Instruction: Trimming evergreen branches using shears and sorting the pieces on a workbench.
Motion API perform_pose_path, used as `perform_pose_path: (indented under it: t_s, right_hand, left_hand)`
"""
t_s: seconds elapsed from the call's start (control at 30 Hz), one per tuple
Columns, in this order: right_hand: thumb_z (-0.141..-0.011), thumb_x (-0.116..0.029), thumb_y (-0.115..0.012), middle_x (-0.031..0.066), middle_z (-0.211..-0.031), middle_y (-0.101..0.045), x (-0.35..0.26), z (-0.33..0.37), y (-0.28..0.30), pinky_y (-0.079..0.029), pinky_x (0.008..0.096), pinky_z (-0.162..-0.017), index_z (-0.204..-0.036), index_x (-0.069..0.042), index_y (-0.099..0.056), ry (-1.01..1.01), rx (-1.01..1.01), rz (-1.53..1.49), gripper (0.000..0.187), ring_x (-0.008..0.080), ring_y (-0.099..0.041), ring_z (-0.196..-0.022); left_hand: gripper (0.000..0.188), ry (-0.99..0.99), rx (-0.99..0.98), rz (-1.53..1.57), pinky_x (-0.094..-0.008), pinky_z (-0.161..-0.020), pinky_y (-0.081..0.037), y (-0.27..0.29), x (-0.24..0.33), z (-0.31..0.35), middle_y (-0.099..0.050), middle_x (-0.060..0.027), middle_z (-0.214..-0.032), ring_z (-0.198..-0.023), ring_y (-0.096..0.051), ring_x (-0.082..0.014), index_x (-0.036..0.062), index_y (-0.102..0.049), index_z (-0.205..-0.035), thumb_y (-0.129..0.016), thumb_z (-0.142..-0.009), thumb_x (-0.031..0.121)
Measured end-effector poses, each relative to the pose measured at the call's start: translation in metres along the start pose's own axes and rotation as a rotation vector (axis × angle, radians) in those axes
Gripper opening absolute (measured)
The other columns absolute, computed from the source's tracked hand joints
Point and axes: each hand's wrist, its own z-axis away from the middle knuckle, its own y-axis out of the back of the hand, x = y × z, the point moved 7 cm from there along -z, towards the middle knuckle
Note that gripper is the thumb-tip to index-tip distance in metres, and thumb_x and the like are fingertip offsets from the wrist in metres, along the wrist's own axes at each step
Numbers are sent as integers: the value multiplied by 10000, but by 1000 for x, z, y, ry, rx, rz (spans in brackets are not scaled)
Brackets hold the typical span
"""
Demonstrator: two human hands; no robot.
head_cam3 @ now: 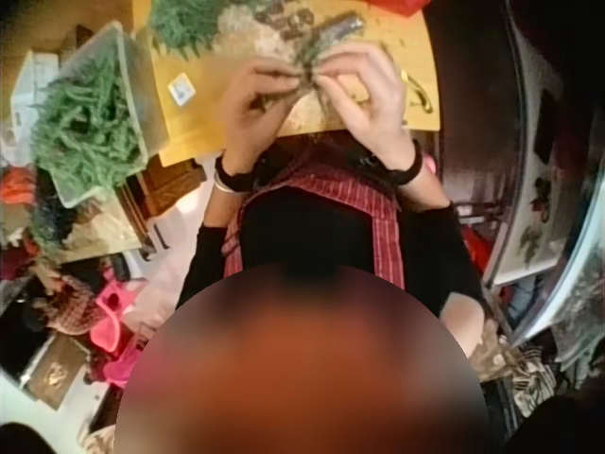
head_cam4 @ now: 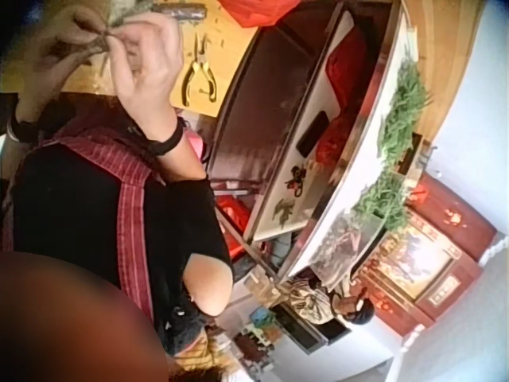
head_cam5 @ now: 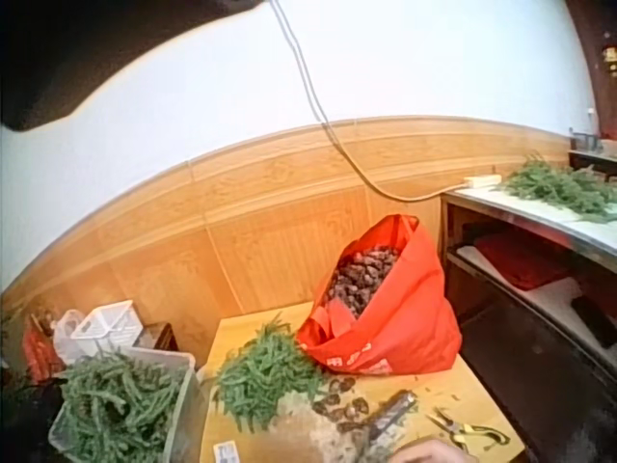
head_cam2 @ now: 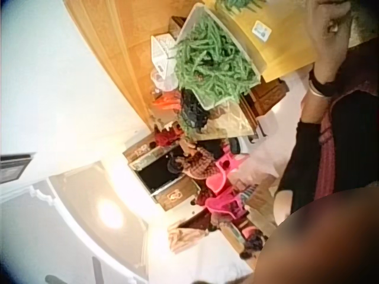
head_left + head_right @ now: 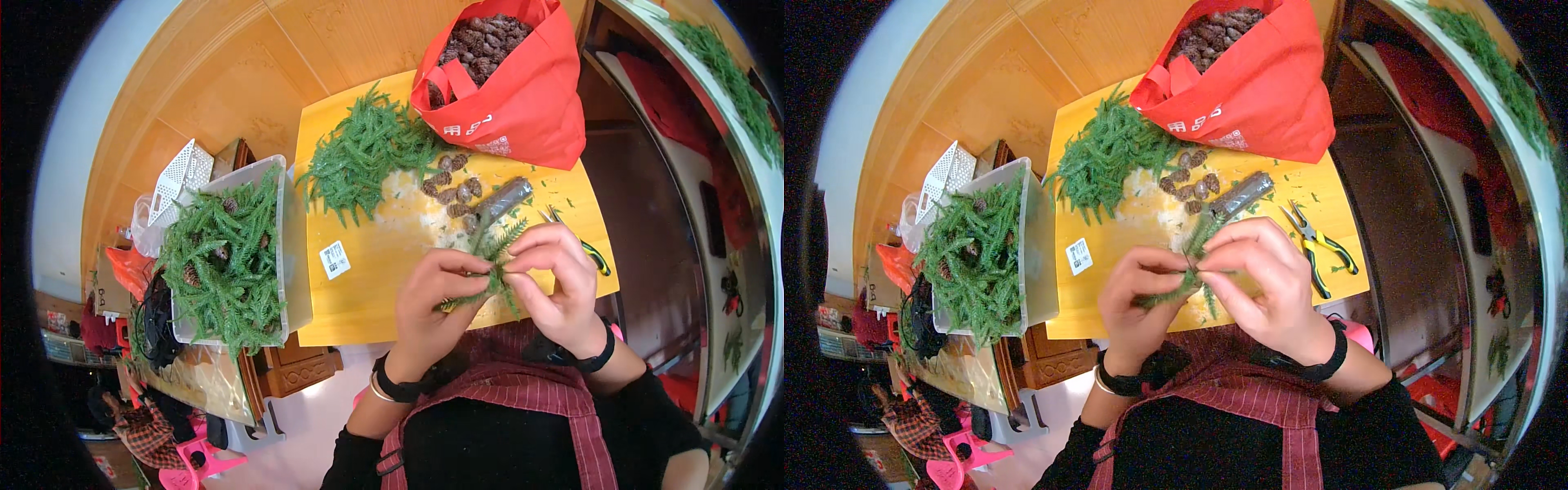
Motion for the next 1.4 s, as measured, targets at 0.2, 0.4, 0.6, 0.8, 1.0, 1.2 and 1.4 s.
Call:
perform_pose_path:
  t_s: [0.2, 0.4, 0.6, 0.8, 1.0, 1.2, 1.4]
  right_hand:
    - [-712, -26, -652, 108, -802, -600, 5, -5, 2, -463, 313, -682, -819, -16, -604, -129, -76, -70, 117, 248, -587, -753]
    - [-706, -4, -621, 87, -776, -606, 6, -8, -1, -451, 277, -644, -801, -10, -591, -79, -162, -73, 100, 198, -587, -707]
    - [-726, -20, -623, 63, -761, -614, 13, -6, -7, -444, 259, -636, -785, -22, -578, -289, -191, -143, 74, 149, -571, -683]
    - [-739, -19, -617, 62, -797, -629, 13, -6, -11, -437, 238, -660, -820, -22, -573, -258, -265, -220, 93, 117, -560, -705]
    - [-779, 1, -603, 66, -860, -627, 26, 3, -14, -421, 224, -706, -853, -13, -565, -415, -251, -365, 85, 90, -541, -777]
    - [-805, 2, -590, 75, -912, -599, 31, 6, -11, -416, 221, -700, -912, -9, -546, -427, -229, -385, 116, 82, -516, -785]
    - [-816, -6, -594, 46, -908, -550, 35, 9, -9, -406, 205, -697, -906, -13, -542, -481, -142, -505, 104, 64, -495, -766]
  left_hand:
    - [198, 216, -39, 310, -268, -644, -505, -5, -14, 2, -595, -136, -910, -774, -589, -176, 13, -538, -828, -669, -707, -75]
    - [183, 401, -17, 469, -240, -617, -493, -5, -23, 8, -592, -134, -883, -747, -577, -147, 20, -516, -844, -639, -738, -63]
    - [174, 393, -46, 470, -255, -633, -494, -4, -26, 9, -590, -129, -881, -748, -573, -151, 23, -520, -835, -629, -737, -71]
    - [187, 414, -69, 487, -262, -679, -476, -4, -24, 6, -582, -117, -887, -792, -560, -154, 22, -523, -837, -647, -721, -55]
    - [282, 365, -85, 436, -266, -762, -450, -7, -21, 3, -556, -90, -956, -867, -534, -153, 24, -517, -914, -681, -689, -22]
    - [416, 520, -79, 433, -271, -824, -436, -11, -28, 11, -539, -76, -1024, -942, -529, -151, 27, -485, -1028, -694, -674, -34]
    - [442, 505, -108, 344, -249, -817, -448, -13, -21, 8, -526, -67, -1054, -963, -522, -126, 18, -449, -1138, -614, -734, -50]
